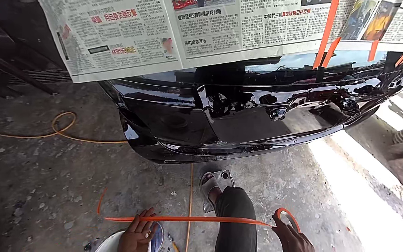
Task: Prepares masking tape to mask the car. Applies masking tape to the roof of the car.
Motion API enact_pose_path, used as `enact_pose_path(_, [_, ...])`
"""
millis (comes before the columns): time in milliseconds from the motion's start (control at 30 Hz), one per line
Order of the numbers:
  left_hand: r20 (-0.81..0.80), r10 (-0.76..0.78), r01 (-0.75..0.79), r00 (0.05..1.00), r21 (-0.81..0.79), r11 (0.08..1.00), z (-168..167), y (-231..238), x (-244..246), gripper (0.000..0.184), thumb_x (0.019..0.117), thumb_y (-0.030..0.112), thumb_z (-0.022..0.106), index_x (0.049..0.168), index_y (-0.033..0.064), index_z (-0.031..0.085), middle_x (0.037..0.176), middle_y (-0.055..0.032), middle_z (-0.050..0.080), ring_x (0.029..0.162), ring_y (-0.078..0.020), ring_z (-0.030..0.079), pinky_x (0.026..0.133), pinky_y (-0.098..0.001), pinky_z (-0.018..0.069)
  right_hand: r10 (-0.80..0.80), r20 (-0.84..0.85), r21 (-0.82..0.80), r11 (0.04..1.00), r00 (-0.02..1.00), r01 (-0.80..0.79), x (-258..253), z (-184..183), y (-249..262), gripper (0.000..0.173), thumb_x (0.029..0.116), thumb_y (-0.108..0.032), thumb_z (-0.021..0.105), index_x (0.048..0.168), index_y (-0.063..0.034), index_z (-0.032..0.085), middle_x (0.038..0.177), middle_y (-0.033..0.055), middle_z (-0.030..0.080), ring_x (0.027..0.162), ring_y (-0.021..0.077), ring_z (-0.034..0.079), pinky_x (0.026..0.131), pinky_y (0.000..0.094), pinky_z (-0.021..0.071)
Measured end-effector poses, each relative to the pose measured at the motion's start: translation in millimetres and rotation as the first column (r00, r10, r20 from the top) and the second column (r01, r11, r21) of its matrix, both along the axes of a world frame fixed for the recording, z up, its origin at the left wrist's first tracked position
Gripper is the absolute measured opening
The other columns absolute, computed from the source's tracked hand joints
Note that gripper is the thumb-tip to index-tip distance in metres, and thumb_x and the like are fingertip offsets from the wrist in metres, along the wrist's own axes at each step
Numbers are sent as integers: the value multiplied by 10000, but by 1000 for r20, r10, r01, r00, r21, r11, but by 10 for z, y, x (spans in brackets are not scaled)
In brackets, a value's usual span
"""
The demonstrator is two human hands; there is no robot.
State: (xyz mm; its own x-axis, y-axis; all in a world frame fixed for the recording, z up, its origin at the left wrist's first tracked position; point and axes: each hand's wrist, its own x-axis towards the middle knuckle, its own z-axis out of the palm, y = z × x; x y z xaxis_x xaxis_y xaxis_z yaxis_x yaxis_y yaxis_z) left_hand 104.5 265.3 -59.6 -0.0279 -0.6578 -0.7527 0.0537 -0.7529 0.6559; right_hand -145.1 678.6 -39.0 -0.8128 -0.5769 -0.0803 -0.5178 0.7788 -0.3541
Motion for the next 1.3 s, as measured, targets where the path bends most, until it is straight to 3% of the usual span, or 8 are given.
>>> enact_pose_path(300, [8,9,-9,1000,-74,997,171,-308,58,365,1111,333,358,1344,150,572,1248,-16,699,1109,-156,672,868,-404,542,88,-220,-3,996,971,-91,-140,258,-213,353,1038,-461,549,1266,-278,746,754,59,706,646,235,677,633,421,539])
enact_pose_path(733, [73,-12,13,997,-14,1000,-54,-148,101,380,1111,342,351,1340,149,585,1262,-14,696,1129,-150,651,886,-411,511,-79,52,24,997,996,78,-11,-103,110,363,1044,-427,546,1320,-266,718,923,87,770,765,295,737,683,529,566])
enact_pose_path(900, [36,-23,26,999,-87,996,56,-456,61,376,1108,335,365,1364,164,582,1301,-10,687,1174,-156,645,901,-423,520,-57,-48,6,998,997,58,-132,68,-23,347,1032,-418,565,1289,-260,737,857,86,754,716,286,723,659,496,562])
enact_pose_path(1033, [33,-10,14,999,-115,993,252,-625,-27,366,1109,344,364,1332,168,594,1250,-2,704,1121,-155,671,868,-402,541,-7,-120,-4,1000,993,7,-162,179,-74,346,1034,-441,556,1275,-278,742,804,71,732,685,258,706,654,460,559])
enact_pose_path(1167, [46,-46,52,998,-127,991,221,-670,-28,374,1110,332,361,1341,151,593,1271,-9,696,1141,-153,661,885,-412,532,43,-87,7,999,995,-42,-120,48,16,356,1049,-455,531,1300,-296,726,810,71,731,700,258,704,674,461,559])
enact_pose_path(1300, [73,-80,89,994,-129,988,165,-660,-84,389,1110,342,376,1338,129,609,1274,-18,702,1169,-165,654,920,-434,520,-34,53,19,999,998,33,-58,-56,166,382,1050,-426,537,1332,-236,710,897,103,767,761,312,735,688,531,565])
